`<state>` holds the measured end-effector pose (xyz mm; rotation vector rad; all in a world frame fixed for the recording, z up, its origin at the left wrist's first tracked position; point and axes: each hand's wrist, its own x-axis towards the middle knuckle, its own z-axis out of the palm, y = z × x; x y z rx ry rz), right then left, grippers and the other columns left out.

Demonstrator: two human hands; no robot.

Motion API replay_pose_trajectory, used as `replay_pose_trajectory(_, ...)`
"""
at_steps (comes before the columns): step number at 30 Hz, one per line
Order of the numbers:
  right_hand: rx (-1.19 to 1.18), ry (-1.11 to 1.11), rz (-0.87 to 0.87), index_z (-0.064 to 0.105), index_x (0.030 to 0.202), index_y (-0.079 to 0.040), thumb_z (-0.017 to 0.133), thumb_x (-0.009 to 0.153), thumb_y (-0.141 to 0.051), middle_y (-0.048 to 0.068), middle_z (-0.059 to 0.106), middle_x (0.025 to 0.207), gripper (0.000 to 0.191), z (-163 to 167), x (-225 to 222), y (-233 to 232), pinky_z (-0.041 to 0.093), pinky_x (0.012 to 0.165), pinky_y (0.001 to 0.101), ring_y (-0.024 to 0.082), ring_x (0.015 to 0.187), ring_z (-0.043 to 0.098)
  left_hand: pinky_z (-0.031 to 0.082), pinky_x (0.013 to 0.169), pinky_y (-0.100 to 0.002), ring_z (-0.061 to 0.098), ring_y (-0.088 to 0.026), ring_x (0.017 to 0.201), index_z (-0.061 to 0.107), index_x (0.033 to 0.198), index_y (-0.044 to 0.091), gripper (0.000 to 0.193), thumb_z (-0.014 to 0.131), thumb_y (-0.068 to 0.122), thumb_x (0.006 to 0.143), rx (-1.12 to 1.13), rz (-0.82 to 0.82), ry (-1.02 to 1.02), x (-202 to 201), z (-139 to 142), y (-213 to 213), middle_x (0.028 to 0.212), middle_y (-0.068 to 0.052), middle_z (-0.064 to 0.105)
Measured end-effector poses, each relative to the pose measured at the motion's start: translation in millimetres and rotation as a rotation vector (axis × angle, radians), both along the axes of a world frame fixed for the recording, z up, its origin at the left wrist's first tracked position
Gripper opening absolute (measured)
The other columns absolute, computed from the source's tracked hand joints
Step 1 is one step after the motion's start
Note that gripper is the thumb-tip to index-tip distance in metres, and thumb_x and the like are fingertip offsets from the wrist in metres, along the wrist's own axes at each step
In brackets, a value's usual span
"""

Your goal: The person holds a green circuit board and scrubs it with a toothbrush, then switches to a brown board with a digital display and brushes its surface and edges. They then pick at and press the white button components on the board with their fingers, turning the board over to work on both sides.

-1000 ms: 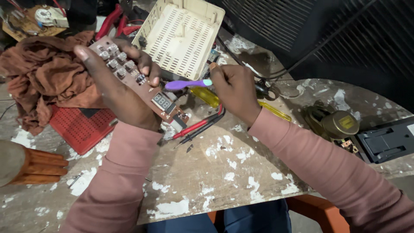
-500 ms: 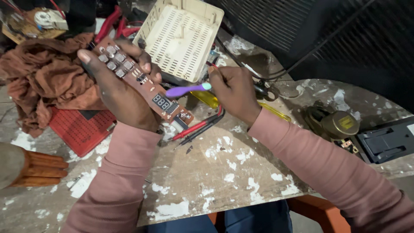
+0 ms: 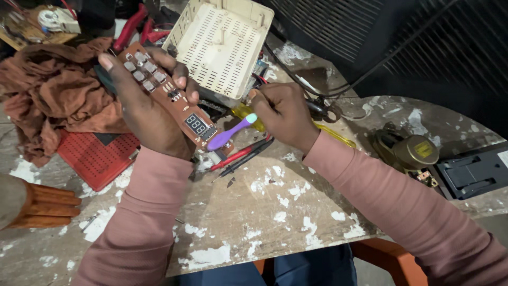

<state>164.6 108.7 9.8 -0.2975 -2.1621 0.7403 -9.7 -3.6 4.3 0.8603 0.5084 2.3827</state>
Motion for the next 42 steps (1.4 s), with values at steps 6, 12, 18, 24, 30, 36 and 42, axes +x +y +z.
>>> replay_pose_trajectory(6, -0.13, -0.072, -0.065, 0.052, 0.067, 0.005, 0.062, 0.101, -0.013, 0.009, 0.041, 0.053, 0.04, 3.5, -1.4, 5.1, 0.03, 0.048, 0.036, 0.011, 0.052, 0.035, 0.046, 0.058, -0.034, 0.053, -0.021, 0.072, 0.049, 0.108, 0.002, 0.052, 0.045, 0.053, 0.115, 0.031, -0.048, -0.108, -1.7, 3.3, -1.4, 0.091, -0.011, 0.055)
replay_pose_trajectory(12, -0.078, -0.093, -0.033, 0.052, 0.065, 0.005, 0.062, 0.101, -0.014, 0.01, 0.042, 0.052, 0.042, -1.5, -0.9, 0.5, 0.028, 0.048, 0.0368, 0.011, 0.049, 0.035, 0.045, 0.055, -0.034, 0.054, -0.022, 0.071, 0.05, 0.114, 0.007, 0.044, 0.046, 0.051, 0.112, 0.041, -0.075, -0.136, -2.1, 5.4, -2.1, 0.092, -0.012, 0.057)
replay_pose_trajectory(18, -0.091, -0.077, -0.039, 0.053, 0.068, 0.004, 0.062, 0.101, -0.013, 0.009, 0.044, 0.054, 0.039, 1.3, -0.2, 5.9, 0.03, 0.047, 0.0354, 0.009, 0.051, 0.036, 0.046, 0.057, -0.034, 0.054, -0.021, 0.073, 0.052, 0.11, 0.002, 0.051, 0.044, 0.052, 0.115, 0.051, -0.106, -0.139, -4.6, 4.9, -1.3, 0.091, -0.011, 0.054)
replay_pose_trajectory(24, -0.15, -0.128, -0.003, 0.051, 0.063, 0.005, 0.062, 0.101, -0.014, 0.009, 0.043, 0.051, 0.044, -1.7, -0.8, 2.2, 0.027, 0.047, 0.0368, 0.011, 0.049, 0.034, 0.046, 0.059, -0.034, 0.051, -0.02, 0.07, 0.052, 0.1, 0.0, 0.056, 0.044, 0.054, 0.115, 0.054, -0.138, -0.098, -5.8, 3.0, -1.3, 0.087, -0.01, 0.051)
replay_pose_trajectory(30, -0.101, -0.13, -0.044, 0.056, 0.068, 0.004, 0.062, 0.098, -0.014, 0.008, 0.045, 0.053, 0.036, 1.8, -0.6, 7.6, 0.031, 0.047, 0.0348, 0.008, 0.051, 0.038, 0.044, 0.057, -0.034, 0.052, -0.022, 0.068, 0.054, 0.1, 0.0, 0.059, 0.044, 0.056, 0.115, 0.024, -0.128, -0.125, -4.5, 5.3, -2.1, 0.085, -0.011, 0.053)
replay_pose_trajectory(36, -0.105, -0.136, -0.04, 0.056, 0.067, 0.004, 0.062, 0.099, -0.014, 0.006, 0.045, 0.053, 0.037, 3.7, -0.3, 6.0, 0.032, 0.047, 0.0341, 0.007, 0.051, 0.039, 0.042, 0.054, -0.034, 0.05, -0.024, 0.062, 0.055, 0.099, 0.0, 0.062, 0.04, 0.058, 0.115, -0.015, -0.13, -0.16, -2.8, 7.3, -2.1, 0.078, -0.013, 0.051)
replay_pose_trajectory(42, -0.171, -0.148, -0.068, 0.055, 0.065, 0.003, 0.062, 0.101, -0.017, 0.003, 0.041, 0.051, 0.042, 5.8, -1.2, 5.7, 0.03, 0.046, 0.0329, 0.005, 0.052, 0.036, 0.043, 0.057, -0.035, 0.051, -0.025, 0.061, 0.057, 0.101, 0.001, 0.062, 0.036, 0.058, 0.112, -0.013, -0.197, -0.1, -8.8, 5.5, -3.3, 0.077, -0.013, 0.053)
